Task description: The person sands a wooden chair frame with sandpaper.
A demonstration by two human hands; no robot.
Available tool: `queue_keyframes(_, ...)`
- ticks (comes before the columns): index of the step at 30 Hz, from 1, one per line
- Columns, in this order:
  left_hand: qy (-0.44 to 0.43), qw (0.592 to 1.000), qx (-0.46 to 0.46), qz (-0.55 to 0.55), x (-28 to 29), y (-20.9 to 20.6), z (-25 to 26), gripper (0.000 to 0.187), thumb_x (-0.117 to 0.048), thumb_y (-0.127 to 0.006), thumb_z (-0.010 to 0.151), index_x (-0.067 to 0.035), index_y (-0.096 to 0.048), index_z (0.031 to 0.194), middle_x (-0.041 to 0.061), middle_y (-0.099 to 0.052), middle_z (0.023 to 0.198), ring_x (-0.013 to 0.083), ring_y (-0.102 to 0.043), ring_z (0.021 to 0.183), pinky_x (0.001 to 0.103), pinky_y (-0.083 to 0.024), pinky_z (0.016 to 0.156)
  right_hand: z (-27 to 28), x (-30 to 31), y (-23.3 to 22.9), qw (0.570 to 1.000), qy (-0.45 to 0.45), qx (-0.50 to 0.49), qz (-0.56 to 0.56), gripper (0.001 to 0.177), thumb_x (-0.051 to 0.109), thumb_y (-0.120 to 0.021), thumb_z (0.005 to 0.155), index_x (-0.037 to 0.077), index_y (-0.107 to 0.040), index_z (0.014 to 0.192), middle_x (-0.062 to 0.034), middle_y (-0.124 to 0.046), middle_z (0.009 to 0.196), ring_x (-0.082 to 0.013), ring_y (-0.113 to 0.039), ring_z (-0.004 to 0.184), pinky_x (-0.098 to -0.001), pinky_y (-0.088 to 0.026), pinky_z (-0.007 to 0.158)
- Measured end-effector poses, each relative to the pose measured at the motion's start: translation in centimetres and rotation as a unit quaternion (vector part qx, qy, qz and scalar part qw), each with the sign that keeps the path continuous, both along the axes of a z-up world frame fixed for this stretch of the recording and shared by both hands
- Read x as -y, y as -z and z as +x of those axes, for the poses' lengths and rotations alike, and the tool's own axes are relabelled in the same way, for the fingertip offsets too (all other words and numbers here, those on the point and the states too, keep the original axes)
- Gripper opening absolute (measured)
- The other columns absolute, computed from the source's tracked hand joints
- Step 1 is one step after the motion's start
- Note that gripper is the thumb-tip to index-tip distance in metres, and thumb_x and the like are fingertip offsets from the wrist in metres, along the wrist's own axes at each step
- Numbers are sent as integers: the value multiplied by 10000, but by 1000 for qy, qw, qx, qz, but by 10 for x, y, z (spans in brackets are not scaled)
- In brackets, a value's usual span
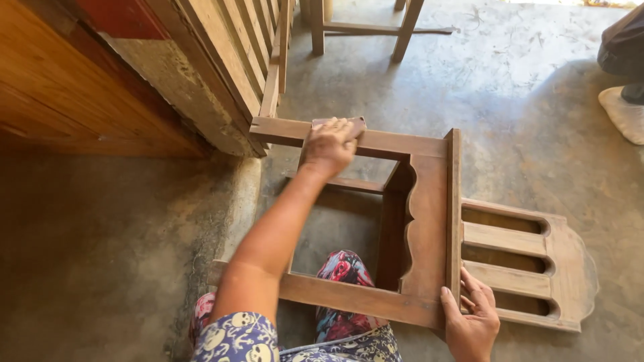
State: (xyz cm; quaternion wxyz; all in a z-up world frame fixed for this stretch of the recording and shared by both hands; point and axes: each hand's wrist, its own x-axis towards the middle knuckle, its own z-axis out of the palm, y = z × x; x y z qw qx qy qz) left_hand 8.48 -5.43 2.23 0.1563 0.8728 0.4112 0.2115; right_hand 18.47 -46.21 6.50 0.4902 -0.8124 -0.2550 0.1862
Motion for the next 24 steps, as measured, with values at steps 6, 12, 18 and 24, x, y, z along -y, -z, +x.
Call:
queue_keyframes(6, -5, 987, 21, 161, 63, 14, 118, 374, -336, -635, 894, -231, -778, 1223, 82, -741, 942, 266, -633, 802, 470, -373, 757, 2, 3, 6, 1000, 11, -10, -6, 571, -32, -717, 835, 11, -644, 1400, -133, -606, 1332, -250, -657, 1080, -388, -552, 932)
queue_keyframes(12, 77, 975, 187, 96, 112, -28, 141, 445, -365, -556, 1064, -202, -607, 1475, 90, -526, 1605, 404, -497, 1510, 579, -351, 1284, 3, 1, 2, 1000, 17, -11, -17, 556, -17, -730, 827, 11, -660, 1378, -120, -613, 1304, -237, -672, 1052, -363, -588, 899)
queue_keyframes(18, 251, 954, 145, -75, 128, -27, 125, 384, -267, -529, 1050, -158, -622, 1406, 37, -572, 1552, 269, -481, 1495, 419, -319, 1289, 6, -3, -2, 1000, 12, -7, -18, 547, 5, -729, 838, 20, -660, 1381, -102, -631, 1274, -221, -672, 1001, -342, -575, 879)
queue_keyframes(24, 153, 708, 436, -534, 152, -85, 88, 277, -206, -552, 1094, -40, -697, 1262, 31, -730, 976, 75, -619, 766, 220, -516, 680, 28, -51, -42, 996, -6, 12, 86, 524, 64, -585, 977, -56, -485, 1477, -205, -591, 1369, -271, -598, 1211, -359, -482, 1060)
